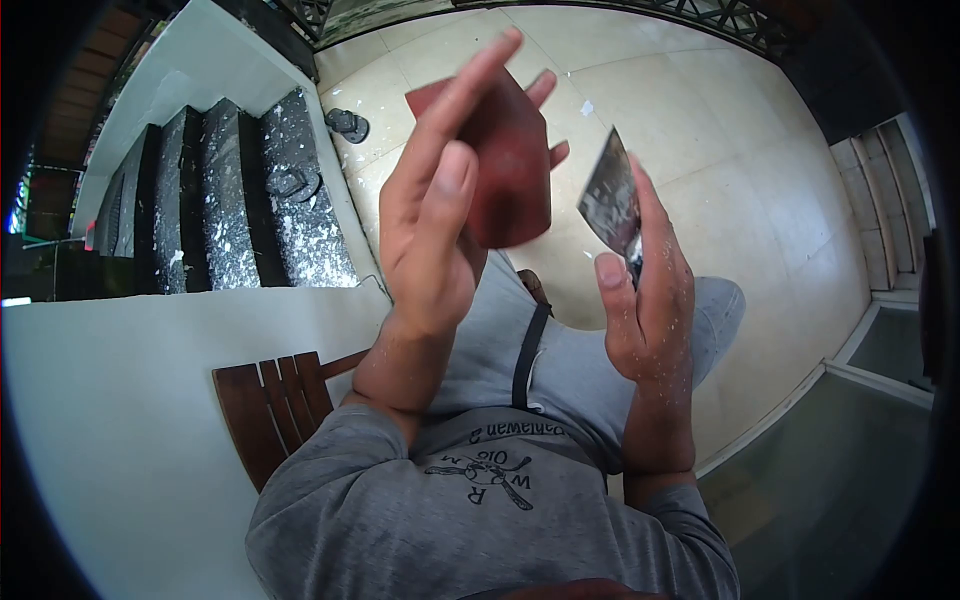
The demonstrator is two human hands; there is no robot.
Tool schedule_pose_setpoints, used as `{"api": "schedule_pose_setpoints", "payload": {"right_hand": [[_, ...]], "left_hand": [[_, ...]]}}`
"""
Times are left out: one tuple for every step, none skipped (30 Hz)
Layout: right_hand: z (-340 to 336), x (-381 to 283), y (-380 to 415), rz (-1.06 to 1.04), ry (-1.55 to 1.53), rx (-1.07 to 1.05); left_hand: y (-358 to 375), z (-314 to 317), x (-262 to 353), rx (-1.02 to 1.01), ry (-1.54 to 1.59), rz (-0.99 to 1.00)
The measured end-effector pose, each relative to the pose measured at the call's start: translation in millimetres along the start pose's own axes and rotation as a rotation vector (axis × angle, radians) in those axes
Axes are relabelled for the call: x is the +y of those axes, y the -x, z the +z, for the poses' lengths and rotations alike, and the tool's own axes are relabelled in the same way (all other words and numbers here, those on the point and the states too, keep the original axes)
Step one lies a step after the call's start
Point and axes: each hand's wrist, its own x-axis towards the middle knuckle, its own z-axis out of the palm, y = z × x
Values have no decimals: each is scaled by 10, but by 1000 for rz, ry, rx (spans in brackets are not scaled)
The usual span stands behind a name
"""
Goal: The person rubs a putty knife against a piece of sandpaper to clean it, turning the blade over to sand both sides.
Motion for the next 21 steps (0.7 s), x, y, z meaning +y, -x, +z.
{"api": "schedule_pose_setpoints", "payload": {"right_hand": [[36,30,-9,-4,-4,43],[69,81,4,0,37,22],[114,108,2,0,34,20],[157,123,-2,85,56,-44],[194,158,-2,170,80,-108],[250,250,21,214,165,-159],[279,313,20,215,167,-157],[301,367,17,327,213,-293],[329,432,23,438,259,-430],[382,522,68,443,261,-429],[453,631,148,429,263,-404],[516,744,216,413,268,-379],[571,847,275,422,270,-382],[629,936,339,421,239,-356],[690,1012,408,420,204,-332],[758,1088,481,429,196,-341],[826,1168,532,432,77,-291],[872,1203,527,433,-42,-238],[903,1229,521,435,-49,-238],[923,1247,517,479,-68,-246],[935,1259,512,526,-85,-252]], "left_hand": [[-20,-9,-77,1,4,-5],[-73,-73,-201,18,-10,-1],[-126,-141,-333,33,-28,7],[-158,-167,-502,92,-78,-9],[-160,-264,-687,139,14,-86],[-148,-342,-893,196,33,-129],[-120,-431,-1106,251,52,-173],[-60,-558,-1341,290,126,-230],[18,-696,-1565,329,200,-287],[121,-831,-1765,328,203,-291],[234,-952,-1960,352,190,-339],[298,-1014,-2093,378,178,-386],[330,-1039,-2157,380,182,-394],[377,-1079,-2203,396,237,-431],[426,-1108,-2227,418,289,-468],[393,-1067,-2182,447,314,-473],[372,-1076,-2209,452,308,-477],[325,-1093,-2254,440,298,-459],[289,-1104,-2295,427,288,-443],[273,-1107,-2332,437,284,-426],[260,-1105,-2327,438,280,-433]]}}
